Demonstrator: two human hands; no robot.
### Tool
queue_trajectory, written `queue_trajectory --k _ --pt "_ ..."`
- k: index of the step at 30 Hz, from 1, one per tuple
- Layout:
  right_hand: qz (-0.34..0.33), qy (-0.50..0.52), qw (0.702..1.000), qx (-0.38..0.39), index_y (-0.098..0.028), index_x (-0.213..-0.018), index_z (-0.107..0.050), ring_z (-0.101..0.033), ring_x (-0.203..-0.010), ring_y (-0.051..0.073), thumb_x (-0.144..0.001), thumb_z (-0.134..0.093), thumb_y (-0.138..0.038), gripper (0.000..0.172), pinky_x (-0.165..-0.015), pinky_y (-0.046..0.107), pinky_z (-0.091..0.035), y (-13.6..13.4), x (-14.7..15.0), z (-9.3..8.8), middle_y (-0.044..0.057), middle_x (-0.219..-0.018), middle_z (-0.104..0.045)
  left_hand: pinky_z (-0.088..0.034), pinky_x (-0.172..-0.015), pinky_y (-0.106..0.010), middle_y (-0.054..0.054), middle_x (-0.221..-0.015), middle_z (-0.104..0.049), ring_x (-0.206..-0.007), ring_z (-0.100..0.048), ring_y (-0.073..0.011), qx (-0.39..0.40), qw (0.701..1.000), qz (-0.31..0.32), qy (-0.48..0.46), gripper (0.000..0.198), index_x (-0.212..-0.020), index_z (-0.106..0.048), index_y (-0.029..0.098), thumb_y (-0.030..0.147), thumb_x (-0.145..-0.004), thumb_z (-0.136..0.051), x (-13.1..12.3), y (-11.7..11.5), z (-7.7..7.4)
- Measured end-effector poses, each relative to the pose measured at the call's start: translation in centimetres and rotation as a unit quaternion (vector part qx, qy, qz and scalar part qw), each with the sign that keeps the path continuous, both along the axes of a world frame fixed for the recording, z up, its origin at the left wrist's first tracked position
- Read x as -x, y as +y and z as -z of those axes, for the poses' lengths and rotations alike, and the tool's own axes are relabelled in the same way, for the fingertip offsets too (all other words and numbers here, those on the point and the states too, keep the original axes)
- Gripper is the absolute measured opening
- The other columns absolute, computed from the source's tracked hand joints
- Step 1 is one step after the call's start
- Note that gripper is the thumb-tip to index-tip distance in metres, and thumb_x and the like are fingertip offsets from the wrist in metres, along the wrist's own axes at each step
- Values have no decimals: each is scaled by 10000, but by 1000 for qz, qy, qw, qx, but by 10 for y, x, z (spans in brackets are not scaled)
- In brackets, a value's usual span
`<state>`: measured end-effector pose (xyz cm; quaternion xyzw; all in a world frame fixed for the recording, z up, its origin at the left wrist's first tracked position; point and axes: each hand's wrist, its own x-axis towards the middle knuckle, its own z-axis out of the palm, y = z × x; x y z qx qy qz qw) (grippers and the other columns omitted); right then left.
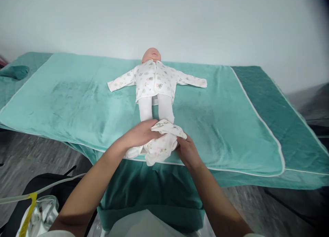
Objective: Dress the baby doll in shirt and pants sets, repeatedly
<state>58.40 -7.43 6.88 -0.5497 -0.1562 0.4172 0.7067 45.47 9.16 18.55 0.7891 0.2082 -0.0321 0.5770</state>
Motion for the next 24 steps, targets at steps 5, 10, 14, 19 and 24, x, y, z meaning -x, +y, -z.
queue_trajectory --k 5,10,14,19,24 --pt "51 -62 997 -23 -254 -1210 -733 -730 -1155 276 -862 -780 -468 411 -1016 428 -572 21 -11 -3 76 -1299 -772 -539 -964 -377 -77 -1228 -762 -1161 -702 -290 135 988 -55 -56 383 -1171 -720 197 423 -865 -765 -15 9 3" --pt "91 -212 973 -25 -208 -1107 -733 -710 -1107 259 -906 -700 -483 342 -1030 423 -538 50 -37 -4 90 -1193 -782 -551 -934 -366 -85 -1209 -754 -1136 -708 -276 196 979 6 -58 478 -1170 -717 191 328 -743 -881 -27 34 -8" --pt "134 -240 961 -17 -204 -1079 -718 -703 -1071 249 -928 -626 -486 333 -992 413 -538 77 -56 -3 84 -1144 -780 -528 -895 -341 -37 -1067 -744 -1030 -693 -237 26 994 -24 -106 300 -1028 -704 174 230 -748 -796 -49 55 -7" --pt "156 -303 940 -32 -209 -1040 -684 -656 -1104 243 -940 -598 -511 330 -1030 420 -509 112 -85 -8 85 -1131 -745 -499 -901 -344 -23 -926 -721 -976 -662 -226 -224 946 -156 -174 182 -871 -644 180 54 -747 -603 -88 70 10" --pt "151 -325 933 -39 -231 -902 -589 -590 -937 202 -928 -610 -475 246 -930 377 -501 134 -108 -1 21 -936 -658 -501 -981 -376 -35 -1033 -748 -1046 -667 -241 -248 913 -236 -220 246 -959 -669 199 61 -774 -584 -98 72 27"
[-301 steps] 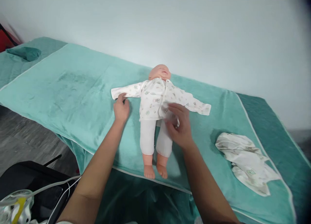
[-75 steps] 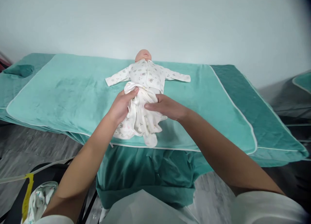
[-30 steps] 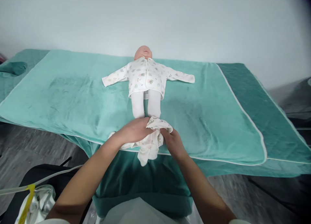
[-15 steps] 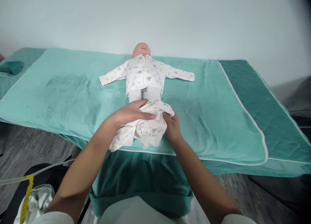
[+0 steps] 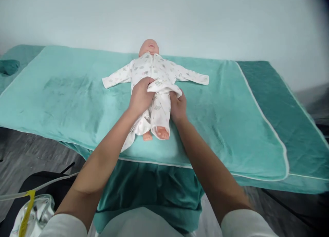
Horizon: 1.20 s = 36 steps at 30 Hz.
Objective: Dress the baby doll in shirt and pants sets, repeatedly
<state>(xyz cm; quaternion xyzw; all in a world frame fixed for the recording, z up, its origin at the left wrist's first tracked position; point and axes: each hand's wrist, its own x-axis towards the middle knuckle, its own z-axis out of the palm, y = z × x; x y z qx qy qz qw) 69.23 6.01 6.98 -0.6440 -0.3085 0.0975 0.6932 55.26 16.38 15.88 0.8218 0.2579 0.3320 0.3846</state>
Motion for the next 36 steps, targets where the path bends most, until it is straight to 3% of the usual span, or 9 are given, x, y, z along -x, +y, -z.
queue_trajectory --k 3,6,10,13,15,23,26,30,36 --pt "-4 14 1000 1 -229 -884 -572 -520 -801 168 -898 -632 -432 212 -800 335 -478 -4 2 6 -16 -832 -589 -502 -1038 -374 -32 -1158 -749 -1132 -672 -245 115 991 56 -35 306 -1085 -688 207 181 -781 -707 17 0 7" --pt "-37 -21 999 -8 -222 -970 -623 -549 -867 180 -834 -692 -369 212 -845 347 -468 -17 10 -3 0 -917 -619 -520 -1012 -340 -37 -1213 -743 -1157 -682 -238 265 952 129 -81 435 -1166 -703 224 305 -754 -814 39 5 11" --pt "-185 -97 977 38 -229 -955 -713 -610 -886 199 -755 -841 -441 319 -842 343 -480 -20 15 -52 8 -944 -691 -546 -832 -272 -19 -1073 -756 -961 -706 -181 378 906 139 -128 440 -1123 -725 239 296 -706 -854 50 12 11" --pt "-347 -131 910 186 -205 -840 -730 -582 -721 168 -763 -857 -531 358 -682 300 -437 0 14 -95 -15 -746 -665 -539 -728 -249 -2 -943 -740 -832 -687 -154 384 904 103 -156 403 -1049 -714 234 291 -681 -868 44 13 8" --pt "-401 -103 887 205 -190 -825 -740 -599 -709 164 -789 -833 -532 357 -656 288 -435 16 13 -107 -11 -739 -678 -538 -697 -247 8 -905 -728 -793 -683 -148 362 910 76 -186 403 -1034 -698 240 318 -685 -881 39 14 5" --pt "-413 153 897 28 -246 -800 -744 -695 -745 223 -745 -817 -552 319 -718 363 -586 25 0 -57 16 -756 -719 -560 -679 -295 -34 -835 -744 -775 -728 -205 376 909 172 -51 524 -1103 -729 217 578 -756 -882 48 23 1" --pt "-438 164 884 -12 -242 -668 -665 -680 -686 235 -798 -730 -613 399 -685 381 -588 25 -1 -55 34 -676 -673 -552 -676 -304 -54 -795 -739 -788 -723 -218 374 910 180 -12 522 -993 -757 186 686 -845 -752 50 28 -1" --pt "-455 156 876 -41 -249 -603 -582 -559 -525 184 -873 -671 -612 461 -668 373 -572 26 0 -63 -6 -514 -535 -574 -754 -328 -66 -873 -769 -881 -744 -250 352 906 232 21 434 -950 -765 179 570 -790 -859 47 29 -3" --pt "-469 58 876 95 -203 -773 -710 -598 -606 153 -744 -896 -500 353 -632 293 -514 17 11 -79 -28 -614 -622 -572 -684 -333 -16 -820 -725 -771 -741 -222 366 918 79 -132 392 -951 -681 218 527 -799 -868 36 11 3"
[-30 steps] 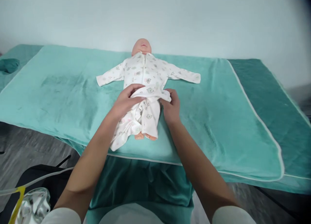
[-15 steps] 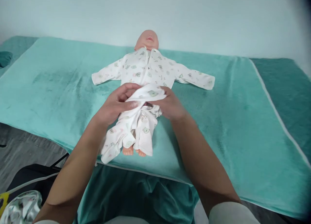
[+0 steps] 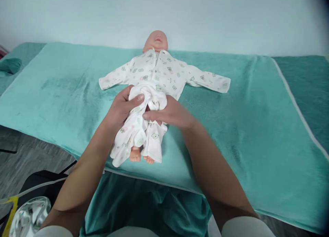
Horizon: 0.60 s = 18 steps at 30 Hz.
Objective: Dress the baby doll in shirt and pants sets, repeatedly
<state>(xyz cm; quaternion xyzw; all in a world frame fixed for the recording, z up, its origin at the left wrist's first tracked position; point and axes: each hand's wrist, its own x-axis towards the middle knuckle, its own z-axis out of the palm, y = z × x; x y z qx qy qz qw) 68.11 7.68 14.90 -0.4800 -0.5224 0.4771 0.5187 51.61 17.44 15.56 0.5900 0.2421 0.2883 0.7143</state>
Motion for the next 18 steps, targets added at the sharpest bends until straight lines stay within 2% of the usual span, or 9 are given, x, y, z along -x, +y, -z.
queue_trajectory --k 2,4,7,10,12,16,18 --pt "19 -18 999 21 -193 -802 -711 -618 -644 151 -706 -924 -459 354 -615 272 -499 -2 7 -3 -24 -665 -654 -575 -700 -333 0 -788 -697 -784 -744 -222 -3 999 -43 -12 392 -926 -653 220 506 -789 -883 -3 -5 1" --pt "54 -8 998 42 -187 -762 -689 -624 -643 151 -742 -888 -469 346 -594 268 -492 -2 12 -2 -13 -672 -664 -588 -722 -348 -4 -781 -690 -823 -757 -242 3 999 -49 -14 402 -929 -645 219 512 -790 -881 -5 -8 1" --pt "91 37 994 49 -192 -749 -689 -664 -682 177 -781 -839 -457 306 -639 292 -541 1 14 5 1 -679 -679 -607 -767 -370 -38 -853 -730 -906 -773 -275 25 999 -22 -19 424 -974 -664 213 560 -811 -844 -4 -10 0" --pt "113 108 988 12 -217 -890 -742 -737 -866 227 -807 -790 -418 223 -806 347 -609 4 11 13 13 -813 -741 -609 -798 -363 -58 -951 -766 -947 -775 -276 34 999 -8 -19 456 -1043 -692 210 590 -823 -819 1 -10 1" --pt "124 141 982 -6 -233 -978 -755 -750 -994 253 -827 -759 -423 243 -900 383 -618 6 9 15 19 -918 -770 -599 -761 -341 -57 -957 -777 -911 -771 -260 33 999 8 3 473 -1075 -712 207 599 -829 -810 6 -8 2" --pt "136 152 979 1 -228 -1086 -759 -747 -1070 288 -841 -747 -513 376 -899 416 -633 6 8 17 46 -989 -789 -584 -726 -326 -59 -967 -796 -870 -756 -251 3 991 101 89 491 -1056 -766 175 524 -741 -905 19 -1 0" --pt "129 146 981 -4 -226 -1108 -758 -750 -1061 287 -843 -758 -564 430 -882 412 -635 5 8 15 50 -993 -790 -593 -758 -340 -68 -982 -802 -899 -759 -264 -9 987 119 112 475 -1034 -780 162 467 -707 -938 21 1 -1"
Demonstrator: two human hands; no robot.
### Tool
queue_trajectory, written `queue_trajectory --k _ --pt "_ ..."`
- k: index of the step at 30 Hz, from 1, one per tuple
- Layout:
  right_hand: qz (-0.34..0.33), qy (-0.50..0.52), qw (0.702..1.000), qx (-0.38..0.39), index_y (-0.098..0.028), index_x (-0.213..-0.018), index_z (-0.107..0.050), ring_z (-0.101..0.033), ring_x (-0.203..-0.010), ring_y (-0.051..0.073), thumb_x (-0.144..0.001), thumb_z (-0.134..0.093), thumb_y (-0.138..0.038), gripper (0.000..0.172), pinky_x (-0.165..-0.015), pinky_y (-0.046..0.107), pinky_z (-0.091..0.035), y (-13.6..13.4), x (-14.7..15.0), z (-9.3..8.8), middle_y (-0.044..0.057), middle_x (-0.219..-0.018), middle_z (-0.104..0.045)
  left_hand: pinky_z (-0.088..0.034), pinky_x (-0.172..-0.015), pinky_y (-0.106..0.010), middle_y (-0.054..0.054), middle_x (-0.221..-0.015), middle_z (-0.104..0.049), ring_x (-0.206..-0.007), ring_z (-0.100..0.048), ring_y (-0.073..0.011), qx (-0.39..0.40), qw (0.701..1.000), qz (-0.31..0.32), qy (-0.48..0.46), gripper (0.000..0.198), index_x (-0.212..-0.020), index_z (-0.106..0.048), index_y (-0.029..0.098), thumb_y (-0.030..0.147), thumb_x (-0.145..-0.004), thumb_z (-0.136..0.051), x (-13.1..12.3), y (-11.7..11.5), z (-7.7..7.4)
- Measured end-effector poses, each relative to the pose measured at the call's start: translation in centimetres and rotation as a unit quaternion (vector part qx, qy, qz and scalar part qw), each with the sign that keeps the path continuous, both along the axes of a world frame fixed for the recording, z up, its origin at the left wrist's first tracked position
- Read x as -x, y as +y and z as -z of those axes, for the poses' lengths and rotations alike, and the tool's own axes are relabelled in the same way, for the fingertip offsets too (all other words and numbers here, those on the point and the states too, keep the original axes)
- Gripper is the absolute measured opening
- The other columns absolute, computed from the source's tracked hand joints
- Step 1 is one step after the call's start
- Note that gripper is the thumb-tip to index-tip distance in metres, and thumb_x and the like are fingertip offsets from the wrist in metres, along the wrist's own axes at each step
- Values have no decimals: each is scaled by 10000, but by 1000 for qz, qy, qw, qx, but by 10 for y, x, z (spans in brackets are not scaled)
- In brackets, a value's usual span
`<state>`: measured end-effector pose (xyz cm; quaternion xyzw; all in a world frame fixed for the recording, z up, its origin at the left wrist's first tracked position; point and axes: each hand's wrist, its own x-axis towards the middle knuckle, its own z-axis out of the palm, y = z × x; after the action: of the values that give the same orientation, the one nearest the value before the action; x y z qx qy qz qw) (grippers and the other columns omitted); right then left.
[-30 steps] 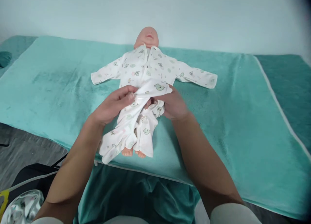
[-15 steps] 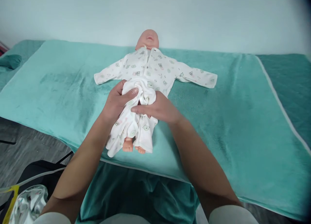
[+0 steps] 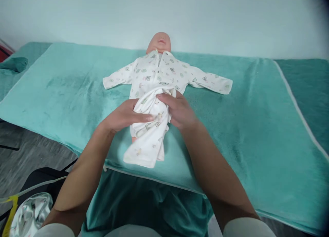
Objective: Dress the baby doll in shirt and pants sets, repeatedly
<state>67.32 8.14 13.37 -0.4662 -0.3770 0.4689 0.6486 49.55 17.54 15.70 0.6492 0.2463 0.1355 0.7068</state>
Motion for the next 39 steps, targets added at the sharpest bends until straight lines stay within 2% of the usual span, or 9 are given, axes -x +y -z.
queue_trajectory --k 7,12,15,19,24,29,32,35,39 --pt "-160 -145 976 21 -187 -1030 -785 -750 -997 266 -702 -938 -423 432 -842 354 -609 -6 -6 -12 42 -1002 -797 -613 -889 -385 -61 -1000 -786 -1053 -760 -280 10 980 -147 -135 467 -1092 -727 205 574 -823 -822 -18 -4 8" --pt "-141 -164 976 23 -195 -1078 -793 -746 -1014 259 -835 -812 -414 327 -865 371 -591 -7 0 -12 44 -1067 -810 -599 -807 -363 -65 -968 -789 -995 -757 -288 33 983 -151 -103 474 -1051 -746 195 606 -823 -802 -1 -18 7" --pt "-137 -254 957 10 -213 -999 -809 -730 -1022 254 -846 -769 -336 200 -893 363 -555 -6 4 -14 20 -1040 -812 -569 -754 -333 -44 -951 -792 -903 -742 -265 41 983 -173 -54 399 -1022 -764 201 490 -771 -877 22 -46 1" --pt "-165 -384 908 19 -212 -848 -783 -684 -823 203 -840 -728 -266 78 -730 294 -477 -8 7 -20 3 -860 -784 -496 -631 -301 -6 -767 -728 -706 -655 -198 114 966 -233 11 316 -931 -760 208 457 -774 -875 46 -96 -2" --pt "-220 -444 868 29 -210 -808 -761 -643 -763 182 -806 -757 -286 76 -659 286 -399 -12 6 -24 -2 -832 -761 -546 -784 -311 -22 -933 -773 -883 -690 -214 233 909 -343 -28 304 -1025 -779 230 430 -807 -848 58 -149 -2" --pt "-244 -486 838 42 -203 -788 -731 -635 -757 166 -797 -734 -239 38 -675 289 -393 -16 9 -27 -6 -824 -748 -528 -772 -276 -49 -962 -769 -833 -661 -172 305 864 -398 -50 358 -1027 -781 193 454 -798 -866 63 -184 0" --pt "-246 -538 804 56 -207 -794 -741 -618 -739 156 -812 -719 -240 44 -670 298 -368 -16 14 -29 -12 -823 -752 -498 -724 -246 -54 -947 -750 -794 -626 -142 331 841 -424 -55 386 -1000 -761 164 459 -781 -880 68 -194 10" --pt "-238 -577 778 67 -198 -798 -746 -609 -755 159 -825 -708 -238 61 -682 308 -346 -16 21 -30 -4 -830 -754 -464 -675 -229 -19 -870 -703 -743 -576 -118 311 826 -469 -48 391 -950 -730 163 445 -744 -905 75 -194 34" --pt "-236 -609 753 83 -187 -799 -740 -602 -787 162 -801 -691 -182 49 -695 315 -321 -16 27 -29 5 -850 -756 -402 -646 -219 38 -726 -579 -685 -474 -100 168 857 -487 -5 344 -834 -674 176 473 -804 -844 86 -187 75"
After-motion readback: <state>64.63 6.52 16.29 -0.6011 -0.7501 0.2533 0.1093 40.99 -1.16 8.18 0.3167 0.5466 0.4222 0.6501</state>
